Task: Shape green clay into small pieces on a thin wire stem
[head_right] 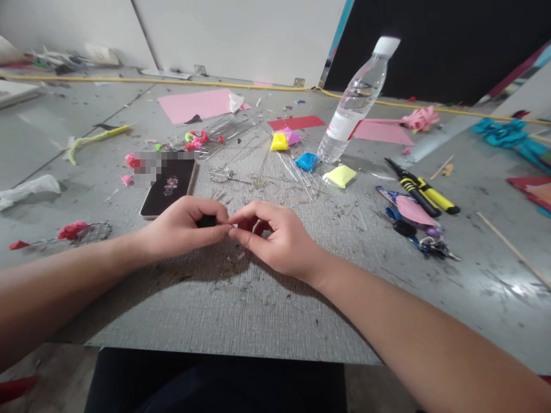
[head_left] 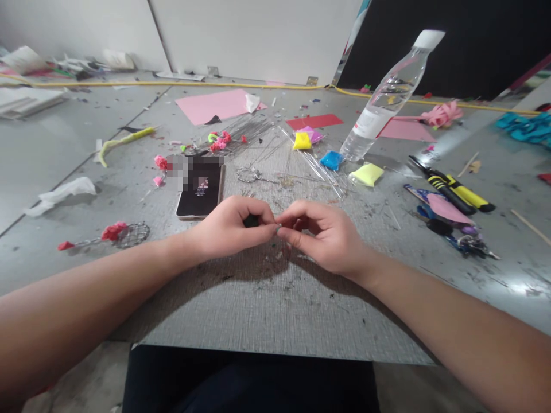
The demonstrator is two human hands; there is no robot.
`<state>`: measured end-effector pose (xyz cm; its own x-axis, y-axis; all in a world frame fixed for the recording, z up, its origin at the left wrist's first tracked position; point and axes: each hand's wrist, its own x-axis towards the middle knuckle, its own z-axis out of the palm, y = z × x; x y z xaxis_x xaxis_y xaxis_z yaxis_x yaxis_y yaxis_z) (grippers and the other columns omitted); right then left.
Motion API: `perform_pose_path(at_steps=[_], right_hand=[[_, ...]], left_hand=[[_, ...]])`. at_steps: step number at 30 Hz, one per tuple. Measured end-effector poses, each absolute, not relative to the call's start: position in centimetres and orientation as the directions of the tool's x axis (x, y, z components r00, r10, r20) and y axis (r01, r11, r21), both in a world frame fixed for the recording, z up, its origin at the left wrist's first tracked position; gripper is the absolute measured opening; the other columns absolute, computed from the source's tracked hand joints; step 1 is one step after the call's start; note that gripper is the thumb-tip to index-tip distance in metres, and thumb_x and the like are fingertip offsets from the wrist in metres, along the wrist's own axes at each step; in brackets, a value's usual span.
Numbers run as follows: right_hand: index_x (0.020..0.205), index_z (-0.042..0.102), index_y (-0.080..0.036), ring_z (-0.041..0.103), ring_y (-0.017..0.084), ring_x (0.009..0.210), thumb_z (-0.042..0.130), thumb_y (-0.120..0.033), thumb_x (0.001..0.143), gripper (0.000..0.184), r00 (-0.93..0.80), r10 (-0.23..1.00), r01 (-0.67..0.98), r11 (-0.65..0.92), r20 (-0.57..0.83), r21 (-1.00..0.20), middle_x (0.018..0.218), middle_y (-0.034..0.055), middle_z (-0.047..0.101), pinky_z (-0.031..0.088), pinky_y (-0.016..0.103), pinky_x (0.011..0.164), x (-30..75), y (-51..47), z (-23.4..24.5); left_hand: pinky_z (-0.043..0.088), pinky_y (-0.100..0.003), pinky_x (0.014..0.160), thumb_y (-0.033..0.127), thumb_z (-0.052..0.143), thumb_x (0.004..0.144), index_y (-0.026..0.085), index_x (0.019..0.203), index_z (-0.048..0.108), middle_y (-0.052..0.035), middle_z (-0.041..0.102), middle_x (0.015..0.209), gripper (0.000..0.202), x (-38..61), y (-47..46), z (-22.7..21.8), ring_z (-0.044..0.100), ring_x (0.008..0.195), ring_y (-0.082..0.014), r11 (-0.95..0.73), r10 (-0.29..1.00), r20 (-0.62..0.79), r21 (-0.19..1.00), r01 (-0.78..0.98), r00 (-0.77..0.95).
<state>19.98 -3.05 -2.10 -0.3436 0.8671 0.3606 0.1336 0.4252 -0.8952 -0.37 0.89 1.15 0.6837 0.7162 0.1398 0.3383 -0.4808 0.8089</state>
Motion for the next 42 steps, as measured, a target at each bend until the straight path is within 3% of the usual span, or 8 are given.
perform_pose_path(at_steps=[10,15,19,23,30,36,39,42], right_hand=[[0.090,0.066,-0.020,0.061,0.012,0.068,0.076,-0.021,0.086,0.011,-0.390,0.882,0.095,0.323,0.263,-0.942,0.081,-0.0010,0.068,0.052,0.026,0.060,19.9,-3.3,-1.9],[0.088,0.064,-0.020,0.056,0.009,0.061,0.082,-0.025,0.084,0.019,-0.461,0.874,-0.083,0.127,0.151,-0.988,0.074,-0.0040,0.063,0.048,0.023,0.055,20.0,-2.8,-2.2],[0.089,0.066,-0.021,0.061,0.011,0.062,0.085,-0.032,0.082,0.023,-0.506,0.858,-0.215,-0.025,0.089,-0.976,0.071,-0.0035,0.066,0.050,0.023,0.055,20.2,-2.2,-2.6],[0.088,0.068,-0.021,0.064,0.011,0.063,0.088,-0.039,0.078,0.028,-0.487,0.870,-0.288,-0.081,0.073,-0.954,0.071,-0.0034,0.068,0.052,0.023,0.055,20.3,-1.9,-2.8],[0.098,0.073,-0.022,0.061,0.011,0.064,0.082,-0.038,0.084,0.024,-0.443,0.894,-0.292,-0.073,0.067,-0.954,0.075,-0.0033,0.067,0.050,0.023,0.054,20.6,-1.6,-2.9],[0.090,0.071,-0.020,0.057,0.010,0.061,0.073,-0.031,0.088,0.012,-0.402,0.914,-0.187,-0.028,0.050,-0.982,0.069,-0.0036,0.061,0.048,0.024,0.053,20.6,-1.6,-2.7],[0.087,0.069,-0.019,0.054,0.010,0.057,0.072,-0.031,0.088,0.013,-0.403,0.914,-0.107,-0.001,0.042,-0.994,0.065,-0.0046,0.057,0.048,0.024,0.052,20.6,-1.6,-2.4],[0.089,0.068,-0.019,0.053,0.010,0.057,0.073,-0.033,0.088,0.015,-0.406,0.913,-0.062,0.026,0.049,-0.998,0.063,-0.0049,0.057,0.048,0.024,0.052,20.6,-1.5,-2.2]], left_hand=[[0.038,-0.026,0.055,0.018,0.060,0.081,0.019,0.061,0.058,0.0036,0.055,0.055,0.020,-0.7,0.8,1.1,0.046,0.053,-0.0103,-0.662,0.618,0.251,0.678,0.321,0.745],[0.040,-0.027,0.055,0.023,0.061,0.084,0.019,0.062,0.058,0.0021,0.058,0.056,0.023,-0.7,0.7,1.2,0.048,0.052,-0.0107,-0.723,0.575,0.298,0.621,0.302,0.762],[0.039,-0.026,0.055,0.020,0.060,0.086,0.019,0.065,0.060,0.0022,0.060,0.058,0.021,-0.7,0.6,1.3,0.050,0.054,-0.0105,-0.708,0.609,0.318,0.632,0.316,0.727],[0.041,-0.026,0.056,0.025,0.059,0.089,0.018,0.069,0.063,0.0009,0.064,0.061,0.022,-0.7,0.9,1.2,0.053,0.056,-0.0115,-0.676,0.642,0.270,0.641,0.363,0.718],[0.045,-0.030,0.063,0.023,0.056,0.089,0.017,0.086,0.070,-0.0052,0.065,0.079,0.016,-1.2,2.2,0.4,0.059,0.068,-0.0170,-0.780,0.589,0.177,0.382,0.496,0.789],[0.051,-0.042,0.087,0.028,0.061,0.090,0.016,0.102,0.072,-0.0113,0.066,0.099,0.020,-1.4,2.2,-0.3,0.060,0.094,-0.0273,-0.836,0.548,0.172,0.129,0.533,0.819],[0.048,-0.047,0.096,0.027,0.062,0.090,0.017,0.101,0.072,-0.0142,0.067,0.112,0.018,-1.4,2.1,-0.3,0.057,0.106,-0.0314,-0.839,0.543,0.251,0.122,0.530,0.801],[0.049,-0.041,0.090,0.027,0.058,0.093,0.016,0.094,0.071,-0.0125,0.067,0.104,0.017,-1.3,1.9,0.3,0.059,0.097,-0.0270,-0.854,0.520,0.271,0.189,0.485,0.810]])
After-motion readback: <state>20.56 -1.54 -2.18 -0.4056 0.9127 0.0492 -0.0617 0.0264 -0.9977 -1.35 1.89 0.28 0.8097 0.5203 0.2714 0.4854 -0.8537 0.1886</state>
